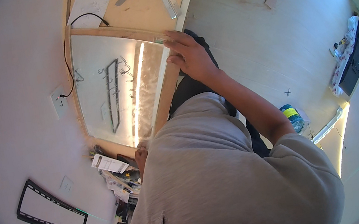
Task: The person assembles a mirror frame by placing a mirror onto a wooden board, aligning wooden strips along the edges, and securing them with tape. The person repeatedly adjusts the strips and applies tape to hold the frame in place.
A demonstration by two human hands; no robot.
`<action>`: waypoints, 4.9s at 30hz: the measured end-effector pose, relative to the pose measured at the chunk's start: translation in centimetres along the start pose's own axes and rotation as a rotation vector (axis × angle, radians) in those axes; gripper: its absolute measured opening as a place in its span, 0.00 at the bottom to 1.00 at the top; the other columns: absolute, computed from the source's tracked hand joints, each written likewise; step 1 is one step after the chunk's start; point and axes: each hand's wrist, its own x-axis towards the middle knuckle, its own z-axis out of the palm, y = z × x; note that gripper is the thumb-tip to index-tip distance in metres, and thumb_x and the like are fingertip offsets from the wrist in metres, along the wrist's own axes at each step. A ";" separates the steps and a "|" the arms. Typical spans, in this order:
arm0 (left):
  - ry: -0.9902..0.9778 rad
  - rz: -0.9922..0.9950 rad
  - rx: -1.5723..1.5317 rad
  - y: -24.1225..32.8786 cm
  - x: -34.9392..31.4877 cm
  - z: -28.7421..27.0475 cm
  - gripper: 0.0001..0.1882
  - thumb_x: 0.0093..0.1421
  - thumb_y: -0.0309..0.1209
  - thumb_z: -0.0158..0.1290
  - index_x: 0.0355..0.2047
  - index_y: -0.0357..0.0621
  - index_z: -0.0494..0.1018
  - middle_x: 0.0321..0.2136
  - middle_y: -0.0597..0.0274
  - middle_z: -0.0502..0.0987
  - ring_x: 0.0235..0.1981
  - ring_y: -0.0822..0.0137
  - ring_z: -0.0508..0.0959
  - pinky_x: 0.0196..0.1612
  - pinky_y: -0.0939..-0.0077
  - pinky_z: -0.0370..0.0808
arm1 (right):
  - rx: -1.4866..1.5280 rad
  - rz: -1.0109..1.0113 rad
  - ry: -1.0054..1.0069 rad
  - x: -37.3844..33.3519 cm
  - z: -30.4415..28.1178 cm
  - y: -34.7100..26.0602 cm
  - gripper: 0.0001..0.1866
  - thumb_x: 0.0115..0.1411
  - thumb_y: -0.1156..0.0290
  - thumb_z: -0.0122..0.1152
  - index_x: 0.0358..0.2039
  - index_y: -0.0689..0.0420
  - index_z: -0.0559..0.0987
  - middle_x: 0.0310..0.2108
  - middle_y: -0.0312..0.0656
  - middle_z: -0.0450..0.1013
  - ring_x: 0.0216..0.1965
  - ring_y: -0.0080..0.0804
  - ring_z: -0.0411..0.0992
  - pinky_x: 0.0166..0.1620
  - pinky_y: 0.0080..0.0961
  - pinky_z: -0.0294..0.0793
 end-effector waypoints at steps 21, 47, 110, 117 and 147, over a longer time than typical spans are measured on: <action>-0.120 0.044 0.153 3.7 -0.6 -0.9 0.20 0.68 0.42 0.57 0.30 0.42 0.63 0.28 0.65 0.66 0.28 0.68 0.78 0.29 0.65 0.87 | -0.007 -0.034 0.020 0.1 0.1 0.0 0.23 0.57 0.72 0.70 0.53 0.61 0.80 0.63 0.48 0.69 0.64 0.49 0.67 0.64 0.39 0.70; 0.256 0.271 0.063 -2.7 -1.9 1.3 0.22 0.59 0.39 0.67 0.41 0.34 0.71 0.33 0.57 0.76 0.35 0.66 0.76 0.41 0.70 0.75 | 0.001 -0.024 0.016 0.2 0.1 0.3 0.34 0.57 0.71 0.72 0.64 0.59 0.71 0.62 0.53 0.70 0.63 0.50 0.69 0.65 0.40 0.68; 0.838 0.639 0.103 -2.5 -6.1 10.9 0.10 0.56 0.30 0.62 0.38 0.43 0.80 0.41 0.59 0.78 0.49 0.51 0.74 0.51 0.54 0.69 | -0.544 -1.105 -0.844 -2.8 5.4 -4.6 0.29 0.51 0.73 0.72 0.55 0.50 0.78 0.56 0.39 0.71 0.57 0.44 0.68 0.61 0.44 0.63; 0.672 0.673 0.215 -2.5 -4.8 6.3 0.10 0.58 0.27 0.60 0.41 0.43 0.81 0.41 0.55 0.80 0.45 0.49 0.77 0.50 0.56 0.73 | -0.433 -1.241 -0.993 -1.4 4.7 -6.0 0.20 0.56 0.77 0.66 0.50 0.53 0.80 0.48 0.41 0.76 0.49 0.44 0.73 0.55 0.40 0.70; 1.183 0.712 -0.322 -2.7 -3.4 16.2 0.05 0.53 0.19 0.59 0.31 0.41 0.80 0.35 0.55 0.77 0.40 0.47 0.75 0.45 0.56 0.74 | -0.385 -0.697 -1.046 9.2 17.5 -10.5 0.18 0.66 0.71 0.61 0.55 0.59 0.80 0.48 0.45 0.80 0.47 0.38 0.78 0.55 0.30 0.73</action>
